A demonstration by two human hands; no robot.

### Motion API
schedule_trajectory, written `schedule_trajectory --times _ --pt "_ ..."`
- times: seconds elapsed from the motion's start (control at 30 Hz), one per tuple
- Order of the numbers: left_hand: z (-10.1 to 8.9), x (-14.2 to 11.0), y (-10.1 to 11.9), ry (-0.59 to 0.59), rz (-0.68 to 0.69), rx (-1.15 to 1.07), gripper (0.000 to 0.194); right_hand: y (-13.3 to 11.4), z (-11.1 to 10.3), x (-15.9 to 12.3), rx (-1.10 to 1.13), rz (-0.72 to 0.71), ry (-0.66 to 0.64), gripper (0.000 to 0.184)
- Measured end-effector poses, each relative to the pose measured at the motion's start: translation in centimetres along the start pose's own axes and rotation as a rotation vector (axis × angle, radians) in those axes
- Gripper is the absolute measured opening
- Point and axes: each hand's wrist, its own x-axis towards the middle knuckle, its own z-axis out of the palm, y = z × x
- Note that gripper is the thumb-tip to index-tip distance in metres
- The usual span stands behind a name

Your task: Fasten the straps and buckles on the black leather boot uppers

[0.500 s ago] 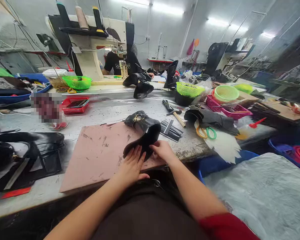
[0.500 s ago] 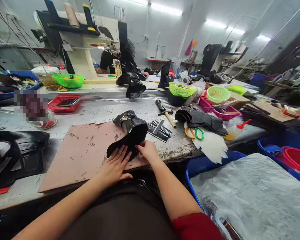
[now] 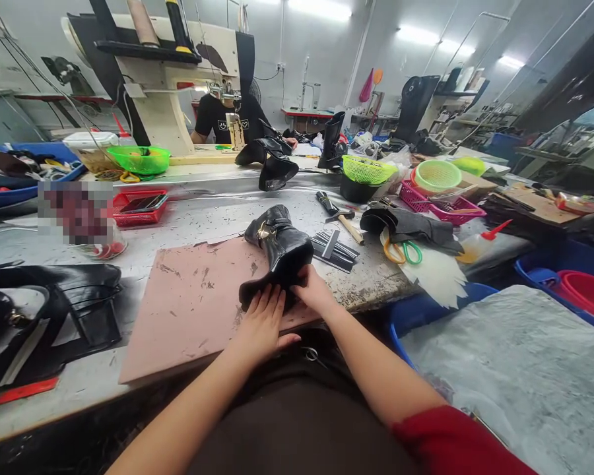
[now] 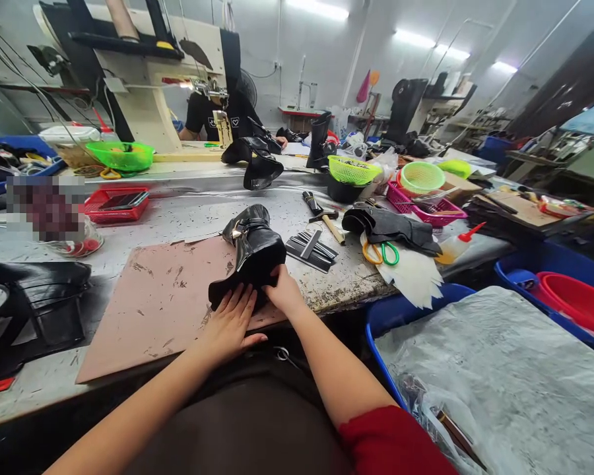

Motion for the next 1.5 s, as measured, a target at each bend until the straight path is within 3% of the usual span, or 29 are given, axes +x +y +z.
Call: schedule_trajectory --times 0.2,0.33,0.63,0.73,0.83,0.9,1.03,1.13,1.23,1.33,1.5 --pt "-1.1 0.0 -0.2 -0.102 0.068 0.036 0.094 0.7 -2.4 2.4 -0.101 -0.087 -0.003 0.014" --pt "-1.7 0.3 -0.8 -0.125 0.116 0.026 0.094 0.9 -2.8 3.6 -0.138 -0.077 -0.061 0.008" --pt "-4.3 4.8 -0.2 -0.276 0.263 -0.098 0.072 0.7 -2.2 3.5 -0.336 -0.182 -0.053 0.010" --pt "-4.4 5.4 0.3 -0.262 0.253 -0.126 0.065 0.4 -2.0 2.4 -0.420 -0.307 -0.047 0.014" --pt "-4.0 4.9 0.1 -0.212 0.204 -0.128 0.041 0.5 -1.8 1.5 -0.456 -0.520 -0.149 0.017" --pt "-3.8 3.9 -1.0 -0.193 0.214 -0.138 0.028 0.7 -1.8 1.2 -0.467 -0.636 -0.235 0.022" --pt "-4.1 1.1 -4.5 -0.172 0.289 -0.181 0.020 0.1 -1.4 0.4 -0.497 -0.785 -0.363 0.030" --pt "-4.5 -0.3 -5.2 -0.183 0.220 -0.135 0.016 -0.9 -0.6 -0.4 -0.583 -0.870 -0.391 0.023" --pt "-4.4 -0.3 -4.1 -0.155 0.110 -0.106 0.012 -1.6 -0.2 -0.6 -0.653 -0.923 -0.390 0.015" --pt "-3.8 0.0 -3.2 -0.142 0.023 -0.135 0.012 -1.6 0.0 -0.1 -0.641 -0.973 -0.420 0.014" --pt "-3.4 0.1 -3.7 -0.187 -0.042 -0.276 0.014 -1.0 0.0 0.8 -0.579 -1.038 -0.442 0.013"
